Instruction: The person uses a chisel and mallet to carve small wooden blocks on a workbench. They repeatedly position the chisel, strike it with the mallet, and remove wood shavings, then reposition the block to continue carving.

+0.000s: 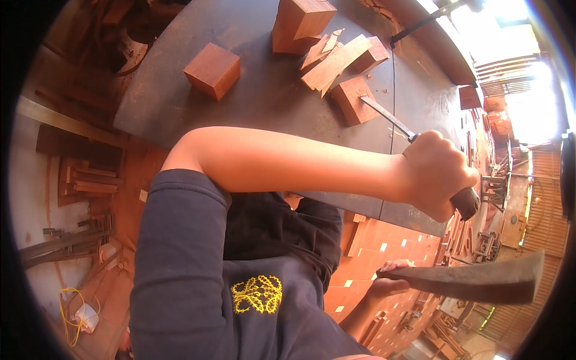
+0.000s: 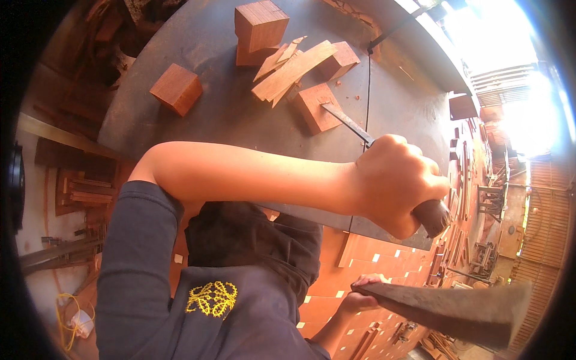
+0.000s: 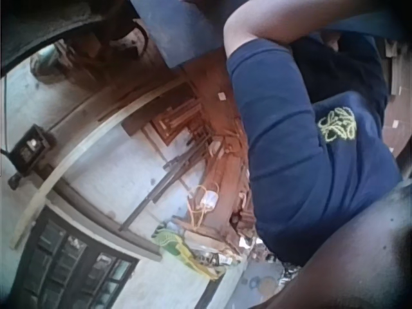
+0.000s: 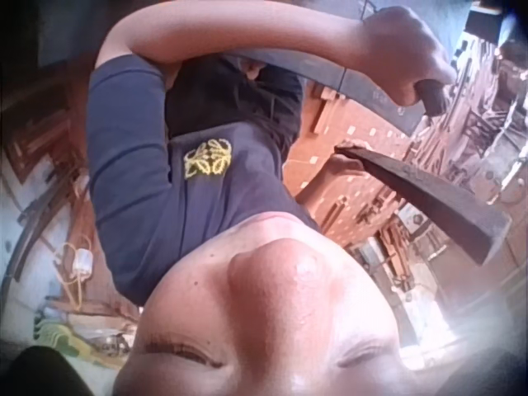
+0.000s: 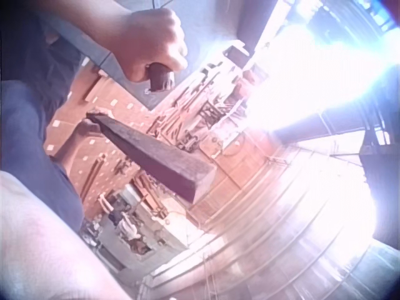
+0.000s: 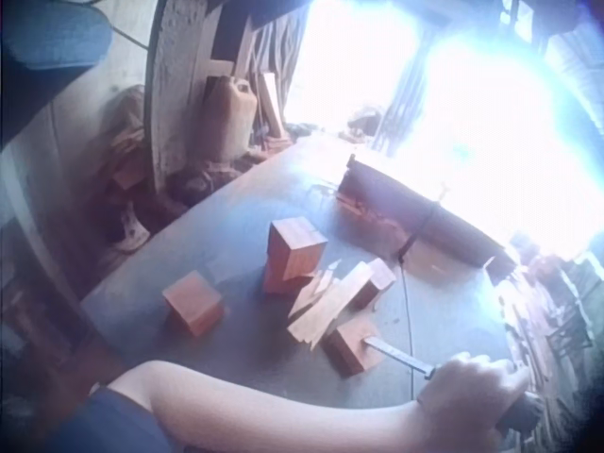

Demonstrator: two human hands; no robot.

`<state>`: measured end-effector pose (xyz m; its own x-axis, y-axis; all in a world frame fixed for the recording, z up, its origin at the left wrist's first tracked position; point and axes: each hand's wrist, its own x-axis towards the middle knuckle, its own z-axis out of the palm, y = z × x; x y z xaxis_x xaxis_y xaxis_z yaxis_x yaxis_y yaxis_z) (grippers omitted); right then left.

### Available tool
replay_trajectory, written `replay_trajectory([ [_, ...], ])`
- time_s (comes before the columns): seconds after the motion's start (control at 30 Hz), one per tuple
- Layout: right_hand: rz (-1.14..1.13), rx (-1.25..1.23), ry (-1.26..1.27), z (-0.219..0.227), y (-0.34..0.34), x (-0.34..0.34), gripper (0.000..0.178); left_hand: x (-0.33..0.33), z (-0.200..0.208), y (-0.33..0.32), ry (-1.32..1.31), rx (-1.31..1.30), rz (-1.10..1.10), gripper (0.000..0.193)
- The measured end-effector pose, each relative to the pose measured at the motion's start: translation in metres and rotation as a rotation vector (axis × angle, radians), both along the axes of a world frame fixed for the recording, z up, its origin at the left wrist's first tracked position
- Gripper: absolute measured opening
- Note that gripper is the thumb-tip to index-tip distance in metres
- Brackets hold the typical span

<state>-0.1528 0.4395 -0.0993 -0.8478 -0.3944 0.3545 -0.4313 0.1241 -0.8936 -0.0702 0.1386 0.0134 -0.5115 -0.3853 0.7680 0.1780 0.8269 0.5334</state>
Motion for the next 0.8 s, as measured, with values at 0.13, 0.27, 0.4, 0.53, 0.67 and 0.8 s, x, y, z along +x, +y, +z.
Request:
replay_trajectory([
  [0.13, -0.06, 0.228, 0.023, 0.019, -0.017, 0.009, 0.084, 0.001, -0.004, -0.006, 0.014, 0.021, 0.04, 0.024],
  [0.27, -0.007, -0.142, 0.032, 0.002, -0.018, 0.004, 0.086, 0.002, 0.004, -0.003, -0.053, 0.002, -0.031, 0.023],
  [0.4, -0.006, 0.242, -0.003, 0.014, -0.02, 0.004, 0.088, 0.001, 0.0, -0.006, 0.009, 0.034, 0.013, 0.022],
  [0.53, 0.028, -0.125, 0.109, 0.001, -0.019, -0.004, 0.085, 0.0, 0.001, -0.007, -0.002, 0.005, 0.003, 0.023],
  [0.67, -0.008, 0.261, 0.087, 0.015, -0.022, 0.005, 0.085, 0.002, -0.005, -0.007, -0.03, 0.002, 0.039, 0.023],
  [0.8, -0.019, -0.077, 0.02, -0.005, -0.018, 0.004, 0.09, -0.002, -0.001, -0.005, 0.009, -0.022, 0.006, 0.023],
])
